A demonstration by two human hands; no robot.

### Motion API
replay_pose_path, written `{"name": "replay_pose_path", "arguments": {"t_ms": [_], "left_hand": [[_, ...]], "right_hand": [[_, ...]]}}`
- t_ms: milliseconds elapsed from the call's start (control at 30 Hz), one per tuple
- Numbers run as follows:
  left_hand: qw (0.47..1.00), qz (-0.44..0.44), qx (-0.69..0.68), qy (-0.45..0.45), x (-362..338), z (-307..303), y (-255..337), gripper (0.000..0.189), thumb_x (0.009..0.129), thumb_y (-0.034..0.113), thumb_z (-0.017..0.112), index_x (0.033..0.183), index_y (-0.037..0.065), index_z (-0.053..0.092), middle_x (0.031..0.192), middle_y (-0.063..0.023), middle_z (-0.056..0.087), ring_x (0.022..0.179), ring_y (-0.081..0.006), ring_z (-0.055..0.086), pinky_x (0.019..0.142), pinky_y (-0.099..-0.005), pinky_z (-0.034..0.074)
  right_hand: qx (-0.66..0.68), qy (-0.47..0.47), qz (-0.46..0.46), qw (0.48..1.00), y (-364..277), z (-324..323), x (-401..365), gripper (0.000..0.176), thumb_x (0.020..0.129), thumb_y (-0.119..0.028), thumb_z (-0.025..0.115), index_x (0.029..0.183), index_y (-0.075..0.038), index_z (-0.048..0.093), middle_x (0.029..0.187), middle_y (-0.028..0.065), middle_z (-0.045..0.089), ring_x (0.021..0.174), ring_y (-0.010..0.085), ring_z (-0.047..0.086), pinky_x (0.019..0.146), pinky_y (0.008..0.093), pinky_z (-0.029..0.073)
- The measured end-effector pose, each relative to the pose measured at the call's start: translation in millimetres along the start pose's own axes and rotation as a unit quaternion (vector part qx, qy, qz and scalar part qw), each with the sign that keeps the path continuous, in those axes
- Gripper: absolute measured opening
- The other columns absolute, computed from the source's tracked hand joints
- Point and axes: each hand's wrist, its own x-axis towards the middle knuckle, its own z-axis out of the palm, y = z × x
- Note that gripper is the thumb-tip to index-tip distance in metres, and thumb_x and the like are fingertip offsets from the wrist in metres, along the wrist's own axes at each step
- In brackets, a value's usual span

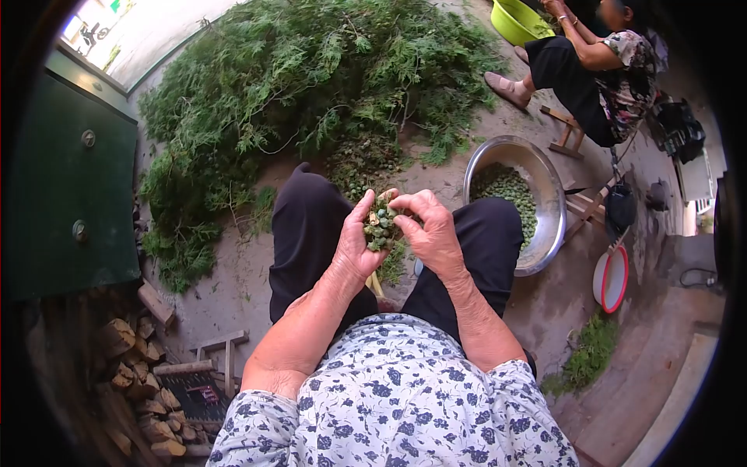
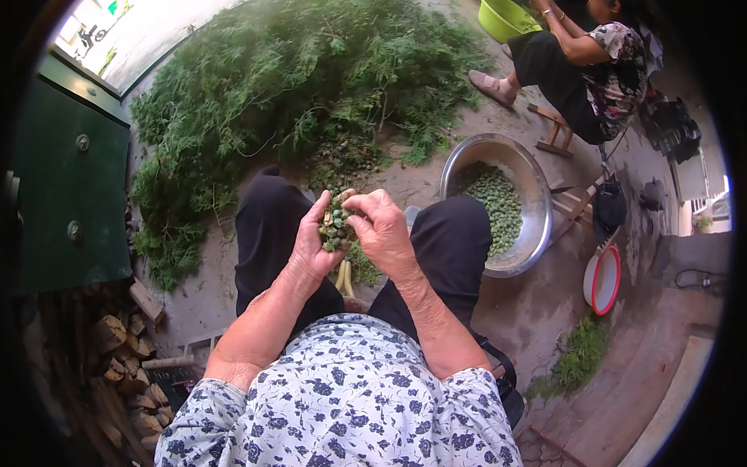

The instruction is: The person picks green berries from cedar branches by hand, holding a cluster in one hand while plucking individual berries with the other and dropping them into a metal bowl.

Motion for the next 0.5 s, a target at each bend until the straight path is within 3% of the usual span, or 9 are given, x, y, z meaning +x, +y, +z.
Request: {"name": "replay_pose_path", "arguments": {"t_ms": [67, 100, 167, 200, 267, 333, 367, 500], "left_hand": [[1.000, 0.002, 0.007, -0.012, -0.4, -1.0, 0.8, 0.036, 0.094, 0.034, 0.049, 0.106, 0.002, 0.058, 0.098, -0.0119, 0.064, 0.089, -0.0230, 0.063, 0.082, -0.0380, 0.053], [1.000, 0.003, 0.014, -0.024, -0.5, -1.4, 1.2, 0.037, 0.094, 0.036, 0.049, 0.108, 0.002, 0.057, 0.098, -0.0129, 0.064, 0.089, -0.0237, 0.063, 0.080, -0.0388, 0.054], [1.000, 0.005, 0.012, -0.028, 0.6, -1.7, 1.0, 0.037, 0.094, 0.036, 0.048, 0.108, 0.002, 0.057, 0.099, -0.0137, 0.063, 0.091, -0.0245, 0.063, 0.081, -0.0393, 0.054], [0.999, 0.006, 0.010, -0.032, 1.1, -0.2, 0.5, 0.037, 0.094, 0.036, 0.048, 0.108, 0.003, 0.056, 0.101, -0.0145, 0.063, 0.092, -0.0253, 0.063, 0.081, -0.0398, 0.054], [1.000, 0.018, 0.014, -0.005, 0.7, 5.9, -1.7, 0.037, 0.094, 0.036, 0.048, 0.109, 0.003, 0.056, 0.103, -0.0151, 0.062, 0.094, -0.0254, 0.062, 0.082, -0.0396, 0.054], [0.999, 0.030, 0.018, 0.022, 0.6, 8.0, -2.6, 0.037, 0.094, 0.036, 0.048, 0.109, 0.003, 0.056, 0.105, -0.0157, 0.061, 0.096, -0.0255, 0.061, 0.083, -0.0394, 0.054], [1.000, 0.022, 0.012, 0.016, 1.3, 6.9, -2.7, 0.037, 0.094, 0.036, 0.048, 0.109, 0.003, 0.056, 0.106, -0.0158, 0.060, 0.096, -0.0255, 0.061, 0.084, -0.0391, 0.053], [1.000, 0.000, -0.014, -0.004, 3.0, -1.6, -1.5, 0.037, 0.094, 0.034, 0.049, 0.107, 0.000, 0.058, 0.105, -0.0154, 0.061, 0.097, -0.0259, 0.060, 0.088, -0.0389, 0.051]], "right_hand": [[0.285, 0.024, 0.148, 0.947, -2.1, -1.4, -0.4, 0.022, 0.080, 0.003, 0.059, 0.102, 0.000, 0.058, 0.088, 0.0063, 0.059, 0.074, 0.0128, 0.058, 0.061, 0.0239, 0.048], [0.364, -0.008, 0.213, 0.907, -1.3, -12.5, 1.1, 0.023, 0.083, 0.001, 0.057, 0.106, 0.000, 0.054, 0.088, 0.0041, 0.059, 0.069, 0.0062, 0.055, 0.053, 0.0194, 0.044], [0.519, 0.011, 0.210, 0.829, -8.2, -16.2, 2.5, 0.022, 0.081, -0.001, 0.061, 0.103, -0.001, 0.057, 0.088, 0.0041, 0.059, 0.069, 0.0036, 0.053, 0.051, 0.0181, 0.041], [0.519, 0.011, 0.210, 0.829, -6.3, -16.0, 1.6, 0.022, 0.081, -0.001, 0.061, 0.103, -0.001, 0.057, 0.088, 0.0041, 0.059, 0.069, 0.0036, 0.053, 0.051, 0.0181, 0.041], [0.370, -0.023, 0.227, 0.901, -1.2, -14.6, -1.1, 0.017, 0.080, -0.003, 0.065, 0.097, 0.000, 0.062, 0.091, 0.0056, 0.060, 0.073, 0.0071, 0.056, 0.057, 0.0210, 0.045], [0.150, -0.006, 0.089, 0.985, -2.2, -5.3, -1.4, 0.015, 0.076, -0.003, 0.067, 0.091, 0.000, 0.066, 0.089, 0.0080, 0.060, 0.081, 0.0165, 0.059, 0.072, 0.0277, 0.048], [0.062, -0.007, 0.012, 0.998, -0.4, -1.1, -0.9, 0.016, 0.075, -0.002, 0.067, 0.091, 0.000, 0.066, 0.088, 0.0087, 0.060, 0.084, 0.0192, 0.060, 0.076, 0.0293, 0.047], [0.046, -0.001, 0.012, 0.999, -3.3, 6.8, -0.3, 0.019, 0.073, -0.001, 0.068, 0.092, -0.001, 0.066, 0.081, 0.0056, 0.057, 0.086, 0.0171, 0.057, 0.079, 0.0292, 0.045]]}}
